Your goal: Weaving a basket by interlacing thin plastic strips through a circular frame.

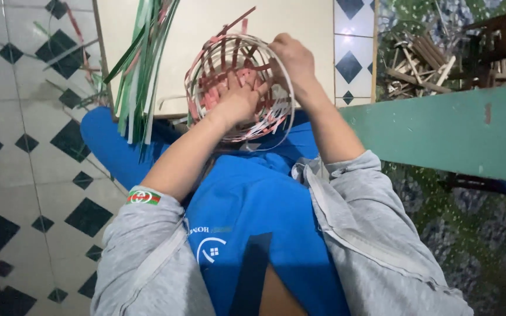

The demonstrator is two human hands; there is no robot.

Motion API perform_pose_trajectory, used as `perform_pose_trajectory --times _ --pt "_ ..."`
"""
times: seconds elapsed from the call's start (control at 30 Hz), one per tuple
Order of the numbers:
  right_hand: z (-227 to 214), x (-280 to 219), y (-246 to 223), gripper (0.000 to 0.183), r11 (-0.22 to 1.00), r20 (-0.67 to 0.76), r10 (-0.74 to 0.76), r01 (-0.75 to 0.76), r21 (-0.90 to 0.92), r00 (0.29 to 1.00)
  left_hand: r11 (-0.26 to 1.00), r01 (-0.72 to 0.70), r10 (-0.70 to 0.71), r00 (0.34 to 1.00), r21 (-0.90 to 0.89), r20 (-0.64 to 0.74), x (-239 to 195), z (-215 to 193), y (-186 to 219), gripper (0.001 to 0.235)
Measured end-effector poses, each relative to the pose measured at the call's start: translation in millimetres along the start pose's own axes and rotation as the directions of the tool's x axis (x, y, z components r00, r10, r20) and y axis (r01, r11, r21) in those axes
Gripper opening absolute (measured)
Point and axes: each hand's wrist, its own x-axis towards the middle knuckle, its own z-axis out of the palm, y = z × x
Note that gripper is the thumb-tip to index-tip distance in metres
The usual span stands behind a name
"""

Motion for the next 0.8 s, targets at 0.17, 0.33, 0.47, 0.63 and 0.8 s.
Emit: perform_pose_trajectory --times 0.17,0.33,0.47,0.63,0.8 --pt "-3.7 -11.0 -13.1 0.018 0.997 0.071 0.002 0.003 -0.072 0.997 0.998 0.045 -0.047 0.998 0.037 0.047 -7.8 -4.8 5.5 0.088" --pt "-5.3 -23.9 -15.0 0.064 0.997 0.229 0.034 -0.017 -0.076 0.973 1.000 0.026 -0.026 0.999 0.009 0.033 -10.1 -4.1 5.6 0.083" --pt "3.8 -37.8 -10.8 0.056 0.996 0.103 -0.002 0.011 -0.087 0.995 0.999 0.028 -0.029 0.999 0.034 0.038 -9.7 -4.3 5.7 0.088" --pt "11.8 -38.1 -13.4 0.068 0.979 0.157 0.189 -0.173 -0.108 0.969 0.997 0.050 -0.047 0.998 -0.064 0.048 -17.6 -9.9 9.7 0.084" --pt "-5.4 -38.5 -28.5 0.068 0.977 0.237 0.212 -0.205 -0.055 0.948 0.999 0.014 -0.013 1.000 -0.032 0.021 -10.0 -2.3 3.0 0.080"
